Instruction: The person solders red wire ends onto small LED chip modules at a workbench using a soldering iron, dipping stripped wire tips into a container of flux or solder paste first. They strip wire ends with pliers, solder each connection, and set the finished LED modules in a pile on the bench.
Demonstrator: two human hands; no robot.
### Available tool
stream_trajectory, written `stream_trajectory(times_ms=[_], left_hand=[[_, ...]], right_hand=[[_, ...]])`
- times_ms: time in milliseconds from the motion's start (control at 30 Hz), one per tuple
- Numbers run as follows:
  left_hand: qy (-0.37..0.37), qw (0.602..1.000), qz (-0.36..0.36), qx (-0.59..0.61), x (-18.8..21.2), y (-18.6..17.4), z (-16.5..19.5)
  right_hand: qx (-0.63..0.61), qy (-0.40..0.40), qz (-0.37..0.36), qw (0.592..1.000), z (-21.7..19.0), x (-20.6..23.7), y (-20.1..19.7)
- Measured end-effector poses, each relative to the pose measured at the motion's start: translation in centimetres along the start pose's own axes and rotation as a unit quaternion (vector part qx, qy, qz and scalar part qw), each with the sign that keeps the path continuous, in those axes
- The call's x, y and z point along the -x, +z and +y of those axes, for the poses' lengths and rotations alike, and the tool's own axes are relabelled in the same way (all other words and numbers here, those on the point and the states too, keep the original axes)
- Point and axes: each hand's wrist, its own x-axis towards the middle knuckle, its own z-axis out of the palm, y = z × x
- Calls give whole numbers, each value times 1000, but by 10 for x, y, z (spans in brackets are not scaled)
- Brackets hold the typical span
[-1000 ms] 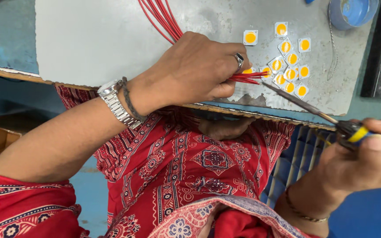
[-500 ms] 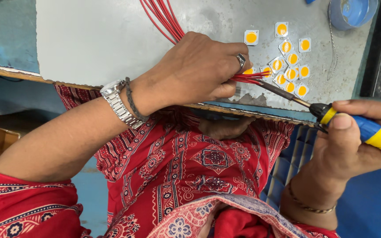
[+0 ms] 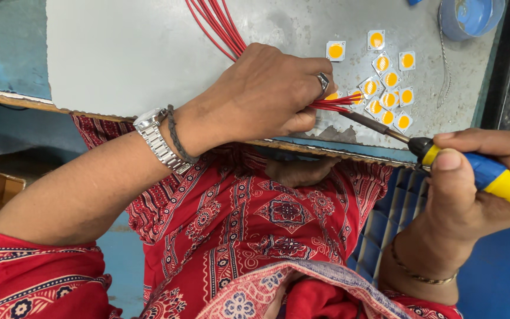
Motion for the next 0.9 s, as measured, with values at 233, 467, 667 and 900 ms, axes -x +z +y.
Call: stream_trajectory(times_ms=[233,467,667,900], left_hand=[[0,1000,0,0,-1,0,0],[-4,1000,1,9,-1,-1,1],[2,1000,9,12,-1,-2,2],[-4,1000,6,8,0,-2,2]], right_hand=[[7,4,-2,1000,-4,-1,-2],[16,12,-10,1000,-11,-2,1],[16,15,-17,1000,-14,-2,4],[4,10,-14,1000,-6,0,-1]])
